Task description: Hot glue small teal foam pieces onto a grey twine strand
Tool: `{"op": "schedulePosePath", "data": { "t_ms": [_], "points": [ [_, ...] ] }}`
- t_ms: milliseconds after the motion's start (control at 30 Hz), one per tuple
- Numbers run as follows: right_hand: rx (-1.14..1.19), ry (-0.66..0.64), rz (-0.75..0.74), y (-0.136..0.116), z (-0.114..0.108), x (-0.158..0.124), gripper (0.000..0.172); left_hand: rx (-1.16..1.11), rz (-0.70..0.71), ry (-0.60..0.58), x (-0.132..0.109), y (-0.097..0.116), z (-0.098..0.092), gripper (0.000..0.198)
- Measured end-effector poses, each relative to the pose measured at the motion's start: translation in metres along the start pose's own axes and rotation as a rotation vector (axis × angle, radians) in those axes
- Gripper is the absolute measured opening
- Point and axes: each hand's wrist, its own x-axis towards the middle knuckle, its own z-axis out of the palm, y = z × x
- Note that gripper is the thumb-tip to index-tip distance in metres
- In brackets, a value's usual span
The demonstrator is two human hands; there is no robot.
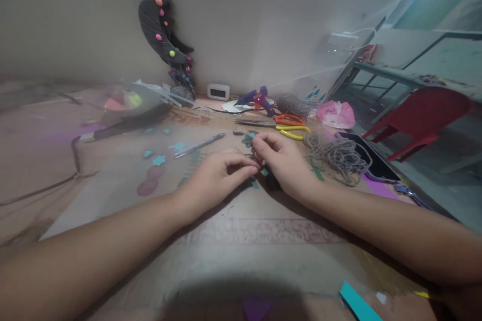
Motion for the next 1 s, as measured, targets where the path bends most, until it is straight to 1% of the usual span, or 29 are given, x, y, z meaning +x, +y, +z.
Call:
{"op": "schedulePosePath", "data": {
  "t_ms": [100,200,333,400,500,567,667,733,767,833,933,1000],
  "points": [
    [-0.011,-0.043,-0.038,-0.001,0.009,0.001,0.023,0.007,0.051,0.009,-0.001,0.001,0.002,0.016],
    [-0.043,-0.007,-0.057,0.0,0.015,0.003,0.021,-0.001,0.083,-0.019,-0.001,0.002,0.002,0.012],
    [-0.11,0.023,-0.107,-0.001,0.02,0.004,0.019,0.035,0.055,0.011,-0.002,0.004,0.002,0.01],
    [-0.13,0.036,-0.136,-0.003,0.02,0.003,0.017,0.052,0.054,0.01,-0.004,0.006,0.002,0.014],
    [-0.098,0.021,-0.162,-0.003,0.018,0.004,0.016,0.055,0.047,0.002,-0.006,0.01,0.001,0.017],
    [-0.089,0.012,-0.189,-0.002,0.014,0.006,0.016,0.04,0.002,0.048,-0.006,0.014,-0.002,0.017],
    [-0.107,0.033,-0.193,0.0,0.004,0.009,0.016,-0.023,-0.132,0.181,-0.004,0.015,-0.007,0.014],
    [-0.113,0.033,-0.158,0.0,-0.002,0.011,0.018,-0.08,-0.217,0.245,-0.002,0.011,-0.008,0.019],
    [-0.112,0.026,-0.145,0.0,-0.003,0.012,0.02,-0.106,-0.246,0.259,-0.001,0.009,-0.009,0.024],
    [-0.123,0.006,-0.153,0.0,-0.004,0.012,0.022,-0.171,-0.269,0.292,0.002,0.005,-0.009,0.03],
    [-0.148,-0.052,-0.171,0.003,0.0,0.011,0.025,-0.25,-0.259,0.338,0.003,0.002,-0.008,0.021],
    [-0.159,-0.112,-0.137,0.004,0.003,0.01,0.026,-0.233,-0.246,0.329,0.003,0.003,-0.008,0.018]
  ]
}}
